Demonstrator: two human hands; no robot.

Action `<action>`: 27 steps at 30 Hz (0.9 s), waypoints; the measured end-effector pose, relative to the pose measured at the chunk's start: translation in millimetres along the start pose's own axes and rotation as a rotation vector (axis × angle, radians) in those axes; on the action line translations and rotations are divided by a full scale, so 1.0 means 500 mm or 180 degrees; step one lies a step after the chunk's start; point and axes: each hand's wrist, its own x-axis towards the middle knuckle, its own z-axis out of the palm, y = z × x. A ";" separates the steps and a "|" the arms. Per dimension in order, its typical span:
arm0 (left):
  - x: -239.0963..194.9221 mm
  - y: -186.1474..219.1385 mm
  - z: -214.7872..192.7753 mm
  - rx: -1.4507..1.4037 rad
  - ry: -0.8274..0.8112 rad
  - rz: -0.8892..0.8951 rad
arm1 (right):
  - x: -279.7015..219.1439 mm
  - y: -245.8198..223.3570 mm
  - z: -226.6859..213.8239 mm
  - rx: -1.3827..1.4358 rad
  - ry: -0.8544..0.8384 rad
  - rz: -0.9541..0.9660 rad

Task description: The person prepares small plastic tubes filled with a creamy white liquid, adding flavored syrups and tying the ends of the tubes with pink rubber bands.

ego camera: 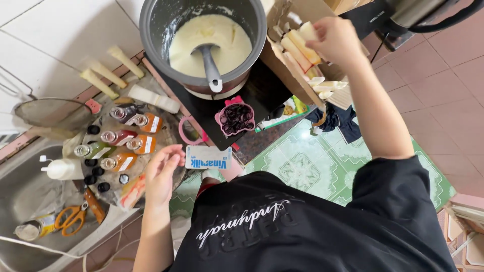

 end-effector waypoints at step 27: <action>-0.078 0.023 -0.187 0.0295 0.0825 0.0050 | -0.377 -0.503 0.167 0.1237 -0.0314 -0.1923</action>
